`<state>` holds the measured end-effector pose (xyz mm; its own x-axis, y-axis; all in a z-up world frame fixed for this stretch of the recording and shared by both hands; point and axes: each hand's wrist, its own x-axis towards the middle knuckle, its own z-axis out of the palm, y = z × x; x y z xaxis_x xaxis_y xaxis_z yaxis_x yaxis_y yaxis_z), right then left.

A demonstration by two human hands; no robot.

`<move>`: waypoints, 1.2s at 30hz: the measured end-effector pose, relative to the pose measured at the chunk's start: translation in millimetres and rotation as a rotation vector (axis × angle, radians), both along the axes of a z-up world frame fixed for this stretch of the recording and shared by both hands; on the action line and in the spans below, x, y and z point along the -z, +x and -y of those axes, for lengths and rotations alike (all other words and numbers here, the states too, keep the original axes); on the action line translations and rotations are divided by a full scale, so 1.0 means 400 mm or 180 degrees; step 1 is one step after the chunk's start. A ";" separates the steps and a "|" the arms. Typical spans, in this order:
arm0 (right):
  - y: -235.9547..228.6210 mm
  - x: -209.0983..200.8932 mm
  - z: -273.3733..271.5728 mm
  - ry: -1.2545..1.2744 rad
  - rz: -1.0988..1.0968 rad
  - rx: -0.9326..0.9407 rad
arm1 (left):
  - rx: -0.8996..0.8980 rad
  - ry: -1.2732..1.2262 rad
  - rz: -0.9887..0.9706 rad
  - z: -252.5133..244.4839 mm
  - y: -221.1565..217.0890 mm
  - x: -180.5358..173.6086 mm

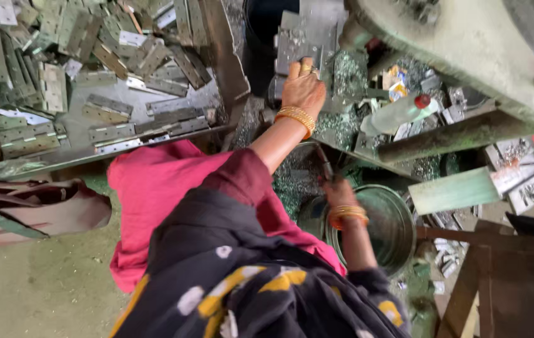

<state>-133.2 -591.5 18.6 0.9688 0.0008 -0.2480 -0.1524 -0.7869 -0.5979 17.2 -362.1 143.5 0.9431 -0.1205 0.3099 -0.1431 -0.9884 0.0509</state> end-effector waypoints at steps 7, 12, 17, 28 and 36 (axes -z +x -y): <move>-0.020 0.048 -0.004 -0.0161 0.0549 0.0030 | -0.0195 -0.0630 -0.0511 0.017 0.039 0.025; 0.011 0.040 0.022 0.0213 0.0083 -0.0189 | -0.0135 -0.0333 -0.0391 0.018 0.031 0.024; 0.012 0.077 0.041 -0.0171 0.0497 -0.0003 | -0.0498 0.0478 -0.0329 0.055 0.098 0.020; 0.000 0.076 0.051 -0.0182 0.0354 -0.0206 | -0.0076 -0.2109 0.1674 -0.220 -0.178 0.047; -0.040 0.054 -0.027 -0.0328 0.0188 -0.0040 | -0.1597 0.0251 0.0887 -0.696 -0.227 0.456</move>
